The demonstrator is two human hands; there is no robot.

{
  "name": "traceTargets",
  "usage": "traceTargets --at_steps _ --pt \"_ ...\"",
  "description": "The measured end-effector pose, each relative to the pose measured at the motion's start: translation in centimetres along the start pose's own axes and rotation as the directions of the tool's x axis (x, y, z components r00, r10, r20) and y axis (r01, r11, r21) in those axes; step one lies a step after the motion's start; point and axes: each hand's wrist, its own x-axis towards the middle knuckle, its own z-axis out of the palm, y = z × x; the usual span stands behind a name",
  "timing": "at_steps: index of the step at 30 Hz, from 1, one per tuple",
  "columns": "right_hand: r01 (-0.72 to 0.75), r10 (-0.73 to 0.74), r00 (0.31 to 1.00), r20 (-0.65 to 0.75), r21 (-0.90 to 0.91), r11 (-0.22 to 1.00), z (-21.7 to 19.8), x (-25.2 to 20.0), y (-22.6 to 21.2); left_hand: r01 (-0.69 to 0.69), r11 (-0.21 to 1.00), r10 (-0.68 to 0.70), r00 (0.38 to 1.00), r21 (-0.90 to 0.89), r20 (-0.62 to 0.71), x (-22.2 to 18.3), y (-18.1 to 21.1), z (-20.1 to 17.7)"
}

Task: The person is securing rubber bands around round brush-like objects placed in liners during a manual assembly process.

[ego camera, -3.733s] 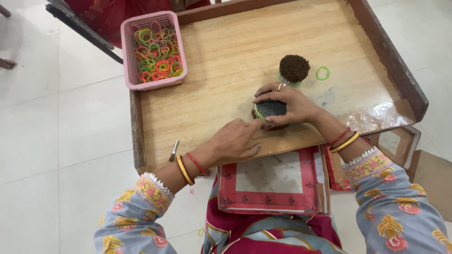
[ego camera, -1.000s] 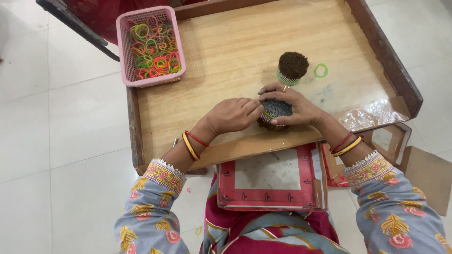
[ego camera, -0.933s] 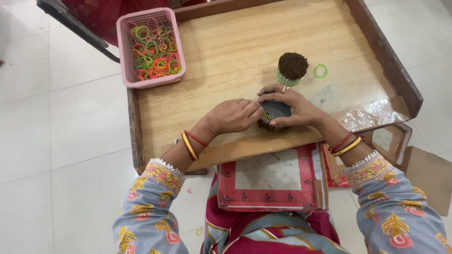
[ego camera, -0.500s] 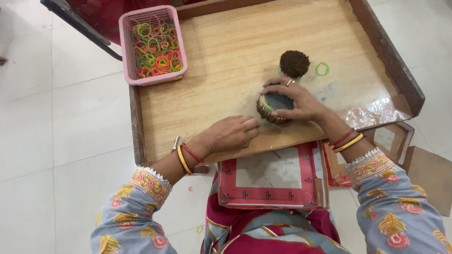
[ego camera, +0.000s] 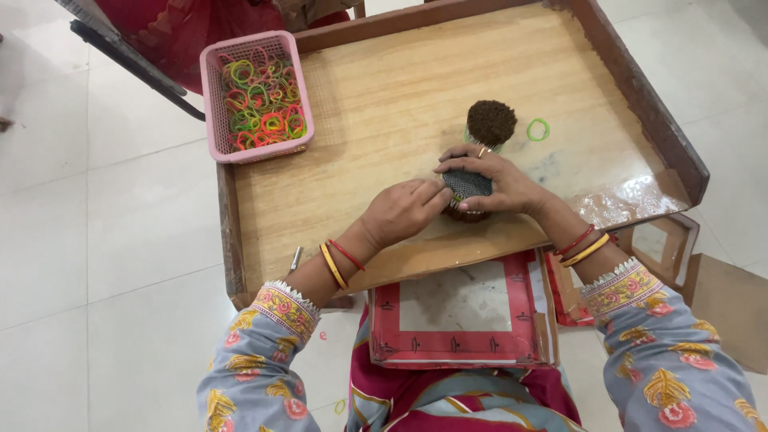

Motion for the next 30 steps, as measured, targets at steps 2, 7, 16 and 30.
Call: traceTargets --at_steps 2,7,16,30 --pt "0.000 0.000 1.000 0.002 -0.045 0.999 0.0 0.4 -0.6 -0.075 0.992 0.073 0.997 0.099 0.020 0.3 -0.1 -0.2" --pt "0.004 -0.004 1.000 -0.005 -0.162 0.987 0.5 0.5 -0.9 -0.247 0.913 0.228 0.969 0.325 0.096 0.6 0.0 0.1" --pt "0.044 -0.045 0.999 0.001 -0.215 0.976 0.5 0.4 -1.4 -0.189 0.974 0.207 0.966 -0.124 0.153 0.8 0.6 -2.1" --pt "0.035 -0.036 0.999 -0.001 -0.270 0.962 0.3 0.5 -1.7 0.615 0.090 -0.642 0.637 -0.783 0.427 -10.8 6.1 -4.3"
